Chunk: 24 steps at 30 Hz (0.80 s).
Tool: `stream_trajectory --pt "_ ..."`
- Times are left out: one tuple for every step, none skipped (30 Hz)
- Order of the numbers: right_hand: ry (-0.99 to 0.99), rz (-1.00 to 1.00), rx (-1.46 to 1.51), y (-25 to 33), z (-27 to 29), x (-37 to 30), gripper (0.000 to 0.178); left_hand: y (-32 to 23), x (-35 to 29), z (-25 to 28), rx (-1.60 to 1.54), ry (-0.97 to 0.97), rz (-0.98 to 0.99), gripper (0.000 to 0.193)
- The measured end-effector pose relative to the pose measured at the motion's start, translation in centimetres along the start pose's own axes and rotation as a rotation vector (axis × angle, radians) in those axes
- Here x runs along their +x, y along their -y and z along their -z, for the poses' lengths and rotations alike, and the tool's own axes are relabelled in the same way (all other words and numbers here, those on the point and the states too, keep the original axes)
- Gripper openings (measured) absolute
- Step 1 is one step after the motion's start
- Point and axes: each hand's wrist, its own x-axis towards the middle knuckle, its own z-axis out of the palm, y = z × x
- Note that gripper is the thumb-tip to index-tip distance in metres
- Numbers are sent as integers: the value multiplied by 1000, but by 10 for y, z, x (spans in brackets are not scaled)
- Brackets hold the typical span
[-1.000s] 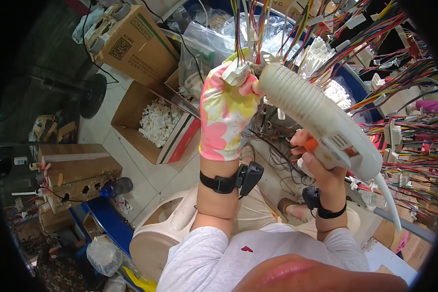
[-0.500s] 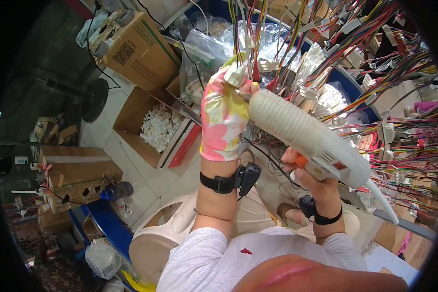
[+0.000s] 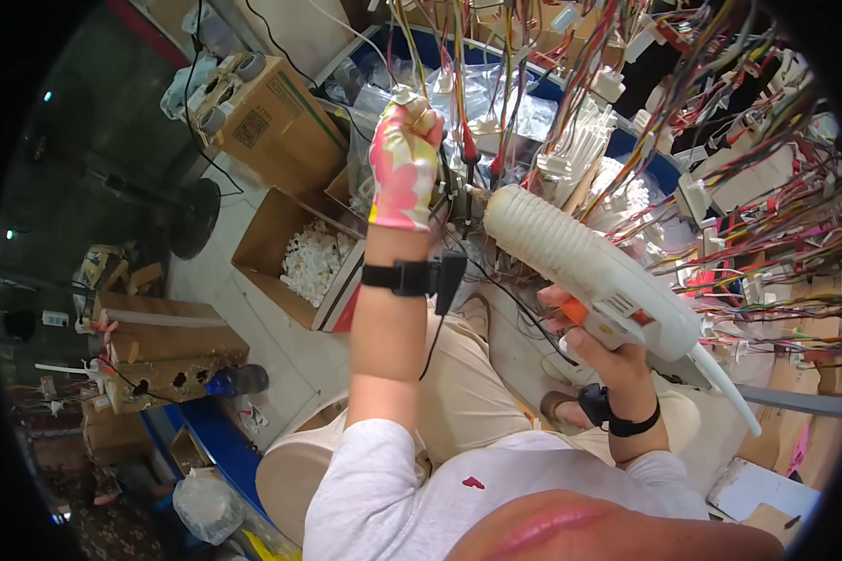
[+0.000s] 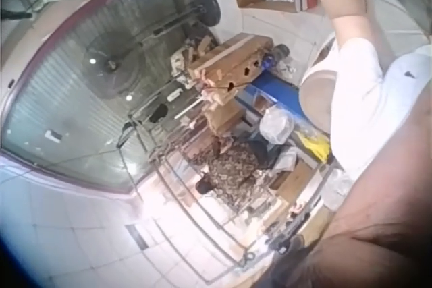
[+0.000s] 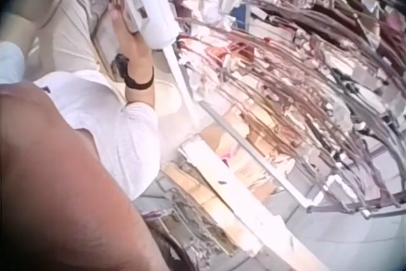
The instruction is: The person applies glue to wire connectors with a glue gun, then picks up a stack of labels and places them into a plastic bag.
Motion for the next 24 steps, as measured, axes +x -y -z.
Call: stream_trajectory --pt "-3 -10 -4 -1 2 -4 54 3 9 1 26 -48 25 22" --pt "1 -19 -5 0 1 -7 54 0 15 5 29 -41 23 22" --pt "0 -14 -4 1 -1 -11 54 -5 22 10 39 -2 40 22" --pt "-56 -27 -4 1 -5 -14 53 -5 30 16 45 37 61 22" --pt "-112 -41 -3 1 -6 -16 53 -4 38 19 31 -70 79 23" --pt "-116 -42 -4 2 -5 -17 53 -6 43 26 31 -69 82 23" --pt "-119 -56 -45 5 -4 -19 52 -7 45 31 -23 -41 101 22" --pt "-121 -71 -86 6 -2 -21 50 -6 48 35 -77 -14 119 22" --pt "-125 -75 -89 5 2 -22 50 -2 50 39 -60 -62 93 23" --pt "-92 -52 -76 2 8 -23 51 1 50 44 -63 -66 98 23" --pt "-56 -29 -62 0 11 -24 53 3 51 50 15 -121 79 23" --pt "-57 -35 -64 -1 11 -24 53 6 51 56 92 -177 61 24" --pt "-77 -41 -70 -1 11 -23 52 10 49 62 173 -255 48 24" --pt "-96 -46 -76 -1 11 -23 52 16 49 74 172 -261 46 24" --pt "-91 -51 -76 0 10 -22 52 21 46 88 272 -255 45 24" --pt "-122 -57 -76 1 10 -21 51 28 44 99 371 -248 49 24" --pt "-157 -63 -77 2 9 -21 50 39 38 102 482 -273 74 23" --pt "-158 -68 -80 3 8 -19 50 48 32 106 603 -243 113 24" --pt "-209 -77 -122 4 7 -18 49 55 27 110 712 -188 119 25" --pt "-260 -84 -166 5 6 -16 50 61 25 113 820 -130 125 26" --pt "-261 -87 -171 3 7 -16 50 66 27 114 887 -107 150 29" --pt "-260 -68 -159 1 7 -15 49 68 31 118 882 -110 149 29" --pt "-259 -50 -147 1 7 -15 48 70 37 122 936 -142 211 29" --pt "-254 -51 -153 2 6 -14 48 72 41 127 989 -175 273 29"
